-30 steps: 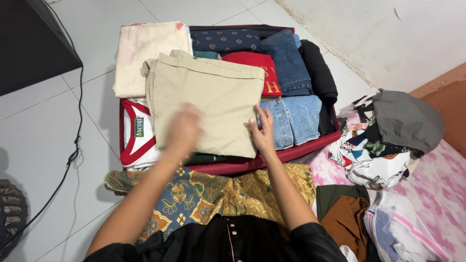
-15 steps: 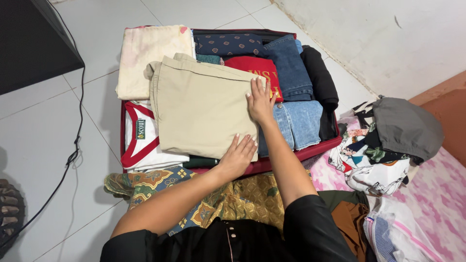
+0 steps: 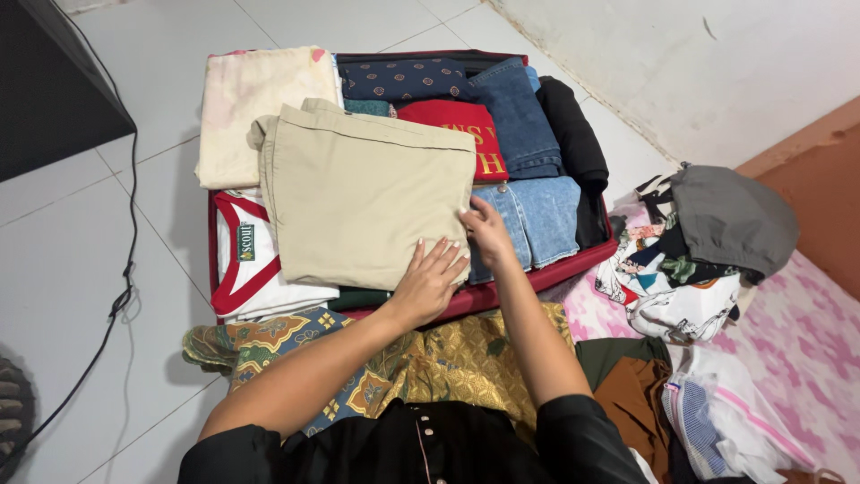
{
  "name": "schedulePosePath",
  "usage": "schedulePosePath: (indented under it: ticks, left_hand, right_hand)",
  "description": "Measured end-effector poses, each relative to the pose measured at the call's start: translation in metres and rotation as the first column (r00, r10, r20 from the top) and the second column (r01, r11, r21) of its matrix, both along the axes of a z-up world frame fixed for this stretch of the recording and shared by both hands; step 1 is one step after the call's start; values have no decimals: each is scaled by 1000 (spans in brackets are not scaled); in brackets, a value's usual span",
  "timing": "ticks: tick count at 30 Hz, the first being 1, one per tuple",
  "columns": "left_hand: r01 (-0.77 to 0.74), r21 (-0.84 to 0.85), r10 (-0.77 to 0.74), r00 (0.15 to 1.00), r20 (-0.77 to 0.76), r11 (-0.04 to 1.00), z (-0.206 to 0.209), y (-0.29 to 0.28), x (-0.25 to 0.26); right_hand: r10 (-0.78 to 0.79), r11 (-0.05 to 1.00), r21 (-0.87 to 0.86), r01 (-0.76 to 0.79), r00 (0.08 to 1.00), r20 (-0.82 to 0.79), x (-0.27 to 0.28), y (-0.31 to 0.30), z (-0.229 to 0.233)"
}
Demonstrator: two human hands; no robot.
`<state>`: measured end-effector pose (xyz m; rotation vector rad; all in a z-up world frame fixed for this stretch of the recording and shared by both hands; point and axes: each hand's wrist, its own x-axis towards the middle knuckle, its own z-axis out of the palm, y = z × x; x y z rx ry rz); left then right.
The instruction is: The person packs various items of clothing into a suitcase by folding a white shirt, a beige shirt, and several pieces of fabric before placing them into the suitcase and arranging them alongside other packed clothes.
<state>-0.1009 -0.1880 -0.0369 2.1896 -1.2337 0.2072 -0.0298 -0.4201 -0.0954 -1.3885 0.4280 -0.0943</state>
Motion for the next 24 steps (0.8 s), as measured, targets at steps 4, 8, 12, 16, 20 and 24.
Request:
schedulePosePath:
  ticks: [4, 8, 12, 16, 20, 24]
  left_hand:
    - [-6, 27, 5, 999, 45, 1000, 31, 3, -6]
    - [-40, 237, 108, 953, -284, 971, 85, 13, 14]
    - [-6, -89, 43, 907, 418, 996, 145, 12, 61]
    - [84, -5, -58, 730, 681, 996, 202, -7, 93]
    - [-236, 377, -60, 775, 629, 896, 243, 0, 106]
    - [-250, 264, -18, 694, 720, 931, 273, 19, 109]
  right_hand:
    - [119, 993, -16, -118, 988, 95, 8, 17, 24]
    - [151, 986, -105, -132, 968, 202, 13, 33, 40]
    - [352, 717, -696, 46, 838, 418, -1, 45, 91]
    - [421, 689, -722, 61, 778, 467, -17, 63, 160]
    - [304, 725, -681, 97, 843, 444, -38, 70, 212]
    - [380, 577, -804, 140, 826, 416, -62, 53, 245]
